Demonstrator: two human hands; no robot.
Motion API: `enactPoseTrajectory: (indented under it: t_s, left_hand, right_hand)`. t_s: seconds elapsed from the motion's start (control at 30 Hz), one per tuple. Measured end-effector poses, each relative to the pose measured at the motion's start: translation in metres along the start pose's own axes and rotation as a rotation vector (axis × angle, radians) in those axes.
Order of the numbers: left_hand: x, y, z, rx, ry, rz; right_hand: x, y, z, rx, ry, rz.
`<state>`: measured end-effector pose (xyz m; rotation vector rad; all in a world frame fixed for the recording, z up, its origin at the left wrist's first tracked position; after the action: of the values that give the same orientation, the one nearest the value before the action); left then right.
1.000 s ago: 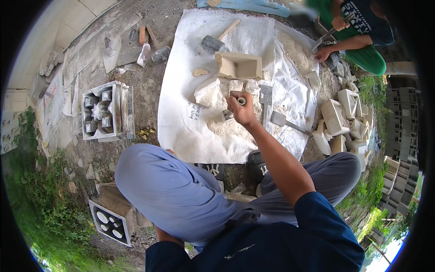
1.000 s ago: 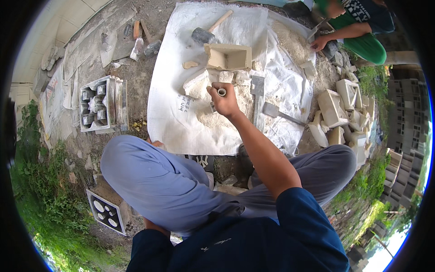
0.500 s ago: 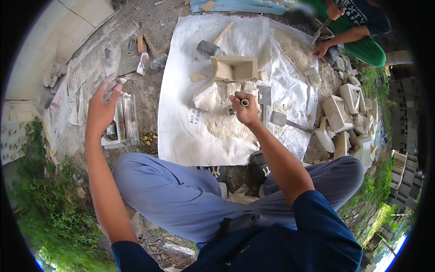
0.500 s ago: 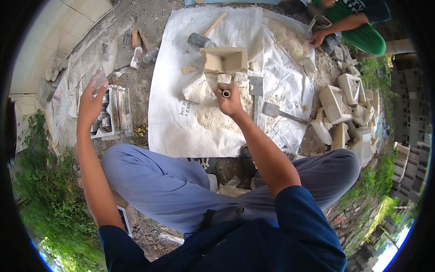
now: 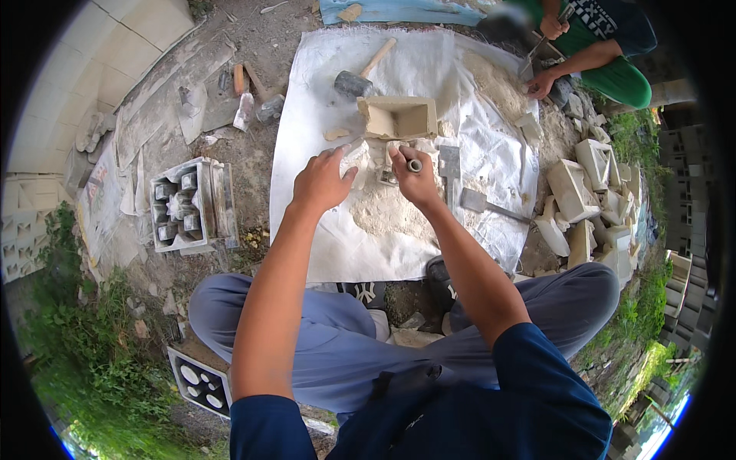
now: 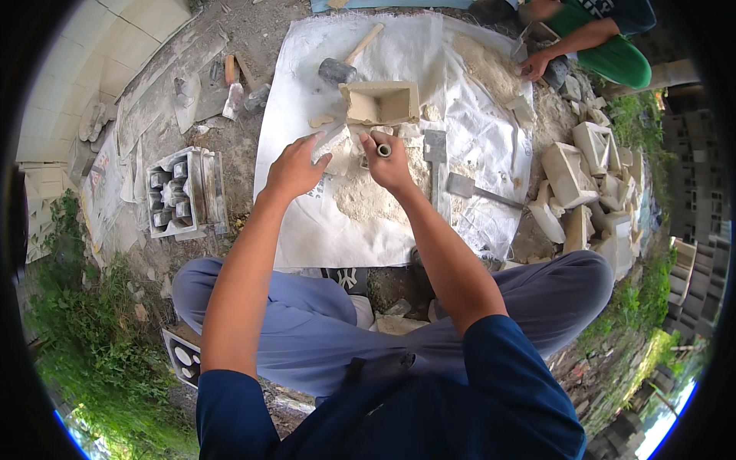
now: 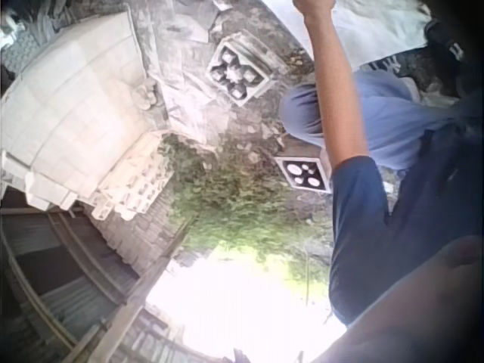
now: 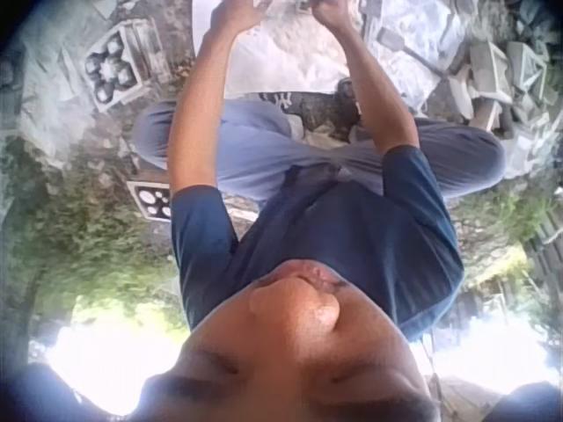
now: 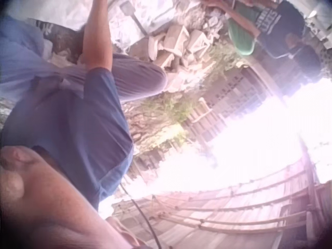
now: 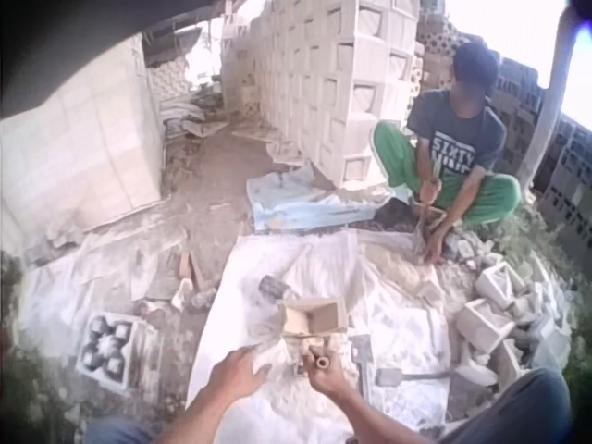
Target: The person uses a chisel and a hammer to carve into a stone block while sitting on the ground, periodically brushing away debris by hand.
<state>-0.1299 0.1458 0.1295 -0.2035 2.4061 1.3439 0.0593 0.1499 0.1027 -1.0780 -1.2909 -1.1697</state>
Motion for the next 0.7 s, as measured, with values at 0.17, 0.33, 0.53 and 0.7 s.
enactPoseTrajectory:
  t_s: [0.17, 0.33, 0.53, 0.7]
  left_hand:
    - [0.025, -0.055, -0.007, -0.237, -0.114, -0.089]
    - [0.027, -0.071, -0.004, -0.222, -0.126, -0.078]
    - [0.036, -0.083, -0.002, -0.189, -0.07, -0.129]
    - [0.049, -0.084, -0.007, -0.196, -0.068, -0.161]
  right_hand:
    - [0.021, -0.02, -0.002, 0.083, -0.078, 0.053]
    - [0.012, -0.024, 0.016, 0.18, -0.092, -0.158]
    - [0.017, -0.027, 0.018, 0.121, 0.004, -0.154]
    - [0.034, -0.042, 0.035, 0.069, -0.067, -0.237]
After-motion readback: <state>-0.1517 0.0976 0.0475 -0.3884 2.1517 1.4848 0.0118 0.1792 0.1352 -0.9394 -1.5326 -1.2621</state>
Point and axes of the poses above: each hand's wrist, its own z-axis towards the middle knuckle, its own y-axis out of the back of the hand, x = y × z, the point moved 9 cm from there along z, towards the middle knuckle, and after that the axes turned 9 degrees about x, right-handed, at the moved point
